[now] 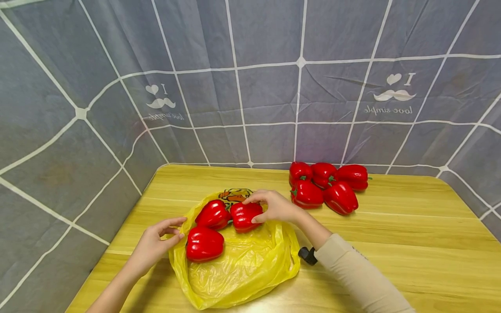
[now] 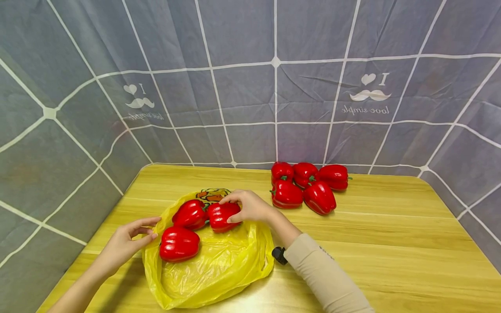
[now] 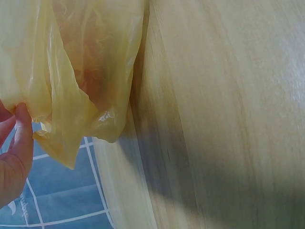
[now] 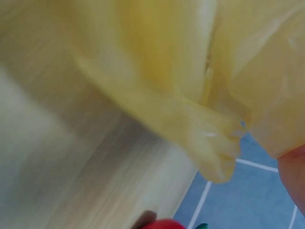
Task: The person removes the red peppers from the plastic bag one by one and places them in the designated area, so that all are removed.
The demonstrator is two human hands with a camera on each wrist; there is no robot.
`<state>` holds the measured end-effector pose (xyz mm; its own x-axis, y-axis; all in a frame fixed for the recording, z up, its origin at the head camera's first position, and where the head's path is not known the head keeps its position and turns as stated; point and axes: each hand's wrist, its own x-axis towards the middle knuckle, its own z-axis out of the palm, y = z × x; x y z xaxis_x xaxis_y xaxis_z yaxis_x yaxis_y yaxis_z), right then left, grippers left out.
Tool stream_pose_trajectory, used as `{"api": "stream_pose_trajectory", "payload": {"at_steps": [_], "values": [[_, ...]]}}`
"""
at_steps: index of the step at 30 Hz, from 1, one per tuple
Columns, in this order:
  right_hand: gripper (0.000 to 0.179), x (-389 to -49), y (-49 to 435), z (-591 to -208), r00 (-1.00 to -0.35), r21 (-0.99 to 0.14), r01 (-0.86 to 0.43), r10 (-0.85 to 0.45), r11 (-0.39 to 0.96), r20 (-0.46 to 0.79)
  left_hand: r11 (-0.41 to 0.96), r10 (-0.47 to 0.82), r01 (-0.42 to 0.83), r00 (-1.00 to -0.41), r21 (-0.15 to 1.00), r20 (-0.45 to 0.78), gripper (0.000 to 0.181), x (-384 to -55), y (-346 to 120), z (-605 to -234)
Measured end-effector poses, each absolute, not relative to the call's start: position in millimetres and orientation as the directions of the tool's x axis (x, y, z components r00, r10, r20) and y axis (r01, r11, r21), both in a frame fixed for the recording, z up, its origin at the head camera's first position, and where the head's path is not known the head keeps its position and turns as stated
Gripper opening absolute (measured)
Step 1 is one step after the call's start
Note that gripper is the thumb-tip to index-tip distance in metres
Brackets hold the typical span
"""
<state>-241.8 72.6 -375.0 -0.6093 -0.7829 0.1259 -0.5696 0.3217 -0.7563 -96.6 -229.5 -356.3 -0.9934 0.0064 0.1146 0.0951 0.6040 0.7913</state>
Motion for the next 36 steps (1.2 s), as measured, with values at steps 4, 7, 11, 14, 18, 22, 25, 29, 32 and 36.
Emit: {"api": "stream_pose_trajectory", "payload": {"at_steps": [4,7,11,14,18,22,25,29,32,36], "values": [[0.042,-242,72,-377,-0.608,-0.734,-0.585,-0.785,0.344,0.117,0.615,0.005,0.088,-0.994,0.784,0.108,0.035,-97,-230,-357],[0.043,-241,72,-377,-0.596,-0.713,-0.606,-0.795,0.353,0.113,0.61,0.006,0.087,-0.994,0.788,0.105,0.035,-97,-230,-358],[0.044,-240,71,-377,-0.578,-0.69,-0.629,-0.809,0.358,0.106,0.601,0.008,0.09,-0.994,0.794,0.107,0.035,-97,-231,-359],[0.047,-240,70,-378,-0.564,-0.676,-0.648,-0.818,0.352,0.115,0.605,0.007,0.09,-0.994,0.791,0.108,0.034,-97,-231,-359],[0.051,-240,69,-380,-0.553,-0.66,-0.665,-0.825,0.351,0.119,0.61,0.005,0.092,-0.994,0.787,0.111,0.034,-98,-231,-359],[0.054,-239,68,-383,-0.555,-0.65,-0.67,-0.824,0.358,0.118,0.606,0.007,0.09,-0.994,0.79,0.109,0.034,-97,-231,-359],[0.055,-238,67,-385,-0.554,-0.64,-0.679,-0.823,0.36,0.125,0.603,0.006,0.087,-0.995,0.793,0.104,0.034,-97,-231,-360],[0.054,-238,67,-387,-0.557,-0.633,-0.682,-0.821,0.366,0.125,0.603,0.006,0.087,-0.994,0.793,0.105,0.035,-97,-231,-361],[0.054,-238,68,-387,-0.558,-0.635,-0.679,-0.821,0.369,0.119,0.605,0.006,0.09,-0.994,0.791,0.108,0.035,-97,-232,-361],[0.054,-238,68,-387,-0.558,-0.634,-0.676,-0.823,0.377,0.106,0.602,0.007,0.093,-0.994,0.793,0.111,0.035,-98,-232,-362]]}}
